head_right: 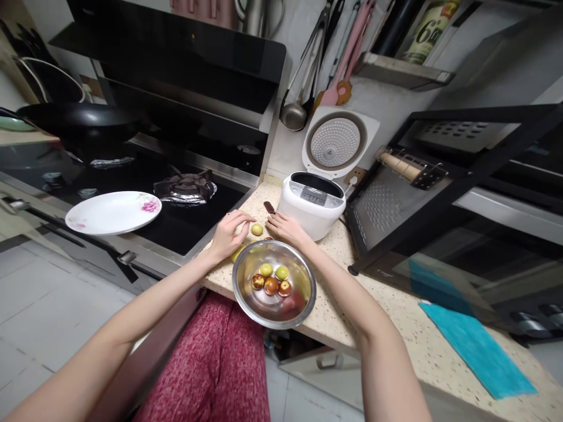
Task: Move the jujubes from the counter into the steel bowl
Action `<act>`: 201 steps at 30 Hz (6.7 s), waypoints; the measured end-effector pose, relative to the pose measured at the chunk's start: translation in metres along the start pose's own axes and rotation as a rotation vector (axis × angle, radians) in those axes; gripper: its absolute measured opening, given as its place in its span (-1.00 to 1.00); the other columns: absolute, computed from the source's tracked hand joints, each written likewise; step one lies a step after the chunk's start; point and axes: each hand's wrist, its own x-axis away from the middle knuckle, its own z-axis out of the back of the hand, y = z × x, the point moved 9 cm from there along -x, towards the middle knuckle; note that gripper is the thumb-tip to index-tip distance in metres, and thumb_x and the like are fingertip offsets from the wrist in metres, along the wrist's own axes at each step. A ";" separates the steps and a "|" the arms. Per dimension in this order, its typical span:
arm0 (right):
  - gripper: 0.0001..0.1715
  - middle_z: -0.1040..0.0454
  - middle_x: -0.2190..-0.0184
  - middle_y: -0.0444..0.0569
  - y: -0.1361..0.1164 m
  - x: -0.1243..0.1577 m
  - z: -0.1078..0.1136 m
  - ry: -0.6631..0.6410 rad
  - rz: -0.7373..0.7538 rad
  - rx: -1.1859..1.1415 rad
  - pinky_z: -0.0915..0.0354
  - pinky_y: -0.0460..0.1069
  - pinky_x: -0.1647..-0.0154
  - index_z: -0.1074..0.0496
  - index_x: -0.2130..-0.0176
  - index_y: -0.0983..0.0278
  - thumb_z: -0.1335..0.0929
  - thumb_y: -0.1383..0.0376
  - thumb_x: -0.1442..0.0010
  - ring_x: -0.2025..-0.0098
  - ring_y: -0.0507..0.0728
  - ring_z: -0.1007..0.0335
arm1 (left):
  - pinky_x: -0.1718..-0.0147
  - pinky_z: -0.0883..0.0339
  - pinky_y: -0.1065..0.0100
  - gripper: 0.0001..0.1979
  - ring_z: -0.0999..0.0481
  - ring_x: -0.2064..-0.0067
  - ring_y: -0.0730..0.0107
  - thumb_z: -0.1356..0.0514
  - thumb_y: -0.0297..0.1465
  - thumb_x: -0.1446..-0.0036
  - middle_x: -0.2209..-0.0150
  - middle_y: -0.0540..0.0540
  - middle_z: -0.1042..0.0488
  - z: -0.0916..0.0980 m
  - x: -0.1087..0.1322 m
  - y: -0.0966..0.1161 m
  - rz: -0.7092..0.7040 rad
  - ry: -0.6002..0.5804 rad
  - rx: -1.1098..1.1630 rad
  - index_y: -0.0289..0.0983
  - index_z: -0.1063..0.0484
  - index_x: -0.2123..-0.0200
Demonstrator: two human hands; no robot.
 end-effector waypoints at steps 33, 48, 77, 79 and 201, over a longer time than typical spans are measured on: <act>-0.60 -0.60 -0.09 0.07 -0.080 0.075 0.122 0.182 -0.119 -0.879 -0.44 0.14 -0.19 -0.52 -0.15 0.20 -0.43 0.35 -0.33 -0.14 0.19 -0.53 | 0.08 -0.40 0.27 -0.78 -0.56 0.15 0.28 -0.08 -0.47 -0.35 0.21 -0.09 -0.58 -0.005 0.000 -0.004 0.013 -0.067 -0.027 -0.25 -0.54 0.21; -0.69 -0.64 -0.02 0.01 -0.127 0.068 0.099 -0.138 0.080 -1.074 -0.29 0.13 -0.28 -0.57 -0.09 0.20 -0.42 0.34 -0.36 -0.12 0.13 -0.51 | 0.03 -0.42 0.28 -0.79 -0.58 0.09 0.29 -0.09 -0.44 -0.34 0.15 -0.09 -0.58 -0.015 0.001 -0.011 0.092 -0.174 0.029 -0.24 -0.55 0.14; -0.79 -0.70 0.25 0.02 -0.059 0.078 0.085 0.283 -0.408 -1.043 -0.48 0.01 0.14 -0.67 0.20 0.27 -0.44 0.21 -0.30 0.23 0.13 -0.62 | -0.05 -0.55 0.10 -0.62 -0.62 -0.07 0.07 -0.33 -0.47 -0.16 -0.11 -0.27 -0.57 -0.071 0.000 -0.078 0.268 -0.583 -0.020 -0.26 -0.56 -0.07; -0.78 -0.70 0.27 0.02 -0.059 0.078 0.084 0.283 -0.416 -1.039 -0.47 0.00 0.17 -0.67 0.21 0.27 -0.43 0.20 -0.30 0.25 0.13 -0.62 | -0.05 -0.55 0.10 -0.63 -0.64 -0.03 0.07 -0.35 -0.47 -0.14 -0.07 -0.26 -0.60 -0.073 0.002 -0.085 0.273 -0.591 -0.031 -0.25 -0.57 -0.04; -0.60 -0.67 0.30 0.07 -0.010 0.113 0.077 -0.010 -0.472 -0.543 -0.39 0.03 0.31 -0.66 0.27 0.23 -0.37 0.02 -0.37 0.32 0.21 -0.58 | -0.32 -0.34 0.07 -0.56 -0.47 -0.30 0.22 -0.14 -0.53 -0.37 -0.27 -0.15 -0.47 -0.036 0.023 -0.016 0.043 -0.831 0.357 -0.10 -0.41 -0.25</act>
